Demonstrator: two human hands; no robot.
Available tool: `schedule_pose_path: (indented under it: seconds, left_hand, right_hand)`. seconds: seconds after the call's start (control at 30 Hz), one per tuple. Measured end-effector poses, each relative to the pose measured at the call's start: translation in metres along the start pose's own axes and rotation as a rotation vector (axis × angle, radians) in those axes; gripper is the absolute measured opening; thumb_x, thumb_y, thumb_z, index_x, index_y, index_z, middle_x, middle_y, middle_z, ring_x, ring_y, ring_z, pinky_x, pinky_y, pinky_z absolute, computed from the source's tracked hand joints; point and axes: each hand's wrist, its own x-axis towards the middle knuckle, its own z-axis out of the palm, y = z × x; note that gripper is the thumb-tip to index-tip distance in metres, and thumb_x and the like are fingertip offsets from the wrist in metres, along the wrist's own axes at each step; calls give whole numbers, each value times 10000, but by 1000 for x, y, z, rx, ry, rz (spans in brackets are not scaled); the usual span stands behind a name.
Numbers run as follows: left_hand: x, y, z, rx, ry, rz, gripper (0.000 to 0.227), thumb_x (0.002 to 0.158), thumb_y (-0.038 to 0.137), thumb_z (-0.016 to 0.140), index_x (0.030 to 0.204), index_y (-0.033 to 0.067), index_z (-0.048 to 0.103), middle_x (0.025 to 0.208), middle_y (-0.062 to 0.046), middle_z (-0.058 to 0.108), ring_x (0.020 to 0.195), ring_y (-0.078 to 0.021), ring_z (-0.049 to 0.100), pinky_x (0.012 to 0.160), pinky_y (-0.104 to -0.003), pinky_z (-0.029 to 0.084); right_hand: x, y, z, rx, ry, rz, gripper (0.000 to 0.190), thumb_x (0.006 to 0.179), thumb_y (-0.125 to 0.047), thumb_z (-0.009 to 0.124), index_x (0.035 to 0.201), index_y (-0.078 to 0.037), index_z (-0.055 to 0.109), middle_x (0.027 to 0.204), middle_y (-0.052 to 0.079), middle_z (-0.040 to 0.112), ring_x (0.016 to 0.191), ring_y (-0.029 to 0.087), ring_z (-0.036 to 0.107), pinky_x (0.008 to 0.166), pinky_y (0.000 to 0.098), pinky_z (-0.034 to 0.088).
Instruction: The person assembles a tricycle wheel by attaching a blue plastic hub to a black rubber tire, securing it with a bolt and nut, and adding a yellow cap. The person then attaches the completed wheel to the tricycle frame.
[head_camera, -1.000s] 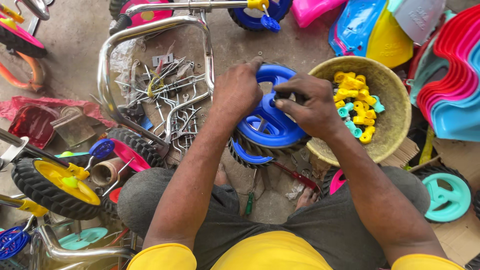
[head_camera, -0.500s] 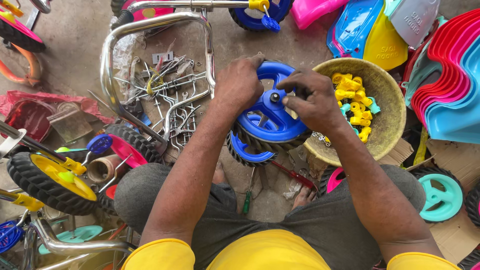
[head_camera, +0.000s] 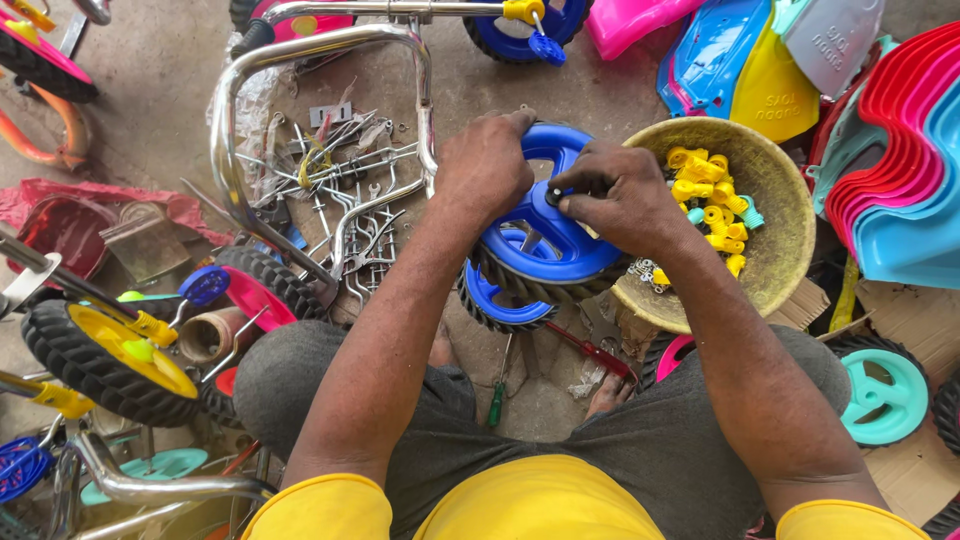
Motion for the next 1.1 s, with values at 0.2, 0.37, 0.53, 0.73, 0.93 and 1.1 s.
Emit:
schedule_pose_path:
  seconds: [0.2, 0.37, 0.53, 0.73, 0.93, 1.1]
  left_hand:
    - [-4, -4, 2, -40, 61, 17, 524, 753, 89, 641, 1272, 139, 682, 1150, -190, 707, 1065, -403, 670, 901, -522, 521]
    - [3, -1, 5, -38, 10, -17, 468, 760, 101, 643, 1223, 154, 695, 1050, -194, 726, 984, -410, 705, 853, -534, 539]
    - [-3, 4, 9, 27, 63, -78, 278, 864, 103, 598, 1104, 144, 731, 1016, -195, 741, 975, -423, 711, 830, -590, 519]
    - [-1, 4, 12, 73, 124, 26, 186, 826, 126, 620, 954, 93, 751, 1006, -244, 719, 948, -442, 700, 827, -551, 544]
    - [4, 1, 17, 54, 157, 11, 188, 907, 129, 597, 990, 126, 766, 1035, -201, 738, 973, -438, 698, 858, -543, 544]
    - [0, 2, 17, 69, 196, 55, 262, 816, 111, 644, 1050, 139, 760, 1040, -195, 729, 965, -421, 694, 838, -524, 537]
  right_hand:
    - [4, 1, -1, 55, -82, 38, 212, 821, -15, 774, 1031, -41, 787, 874, 76, 726, 789, 162, 678, 703, 304, 539]
    - [3, 9, 1, -73, -14, -40, 214, 802, 0, 798, 1013, -35, 788, 893, 97, 731, 797, 167, 690, 722, 303, 547]
    - [5, 15, -4, -65, -75, 28, 275, 777, -41, 817, 1051, -44, 793, 881, 102, 727, 775, 183, 713, 708, 312, 554]
    - [8, 53, -15, 974, 297, 254, 252, 875, 70, 626, 1116, 65, 699, 942, 146, 697, 783, 245, 648, 715, 346, 523]
    - [-35, 100, -31, 1561, 554, 350, 343, 835, 141, 443, 1139, 75, 588, 1137, 251, 670, 1038, 343, 703, 971, 393, 631]
    - [-84, 104, -38, 1486, 620, 418, 268, 954, 99, 475, 1174, 85, 626, 1139, 244, 694, 1059, 323, 715, 969, 386, 589]
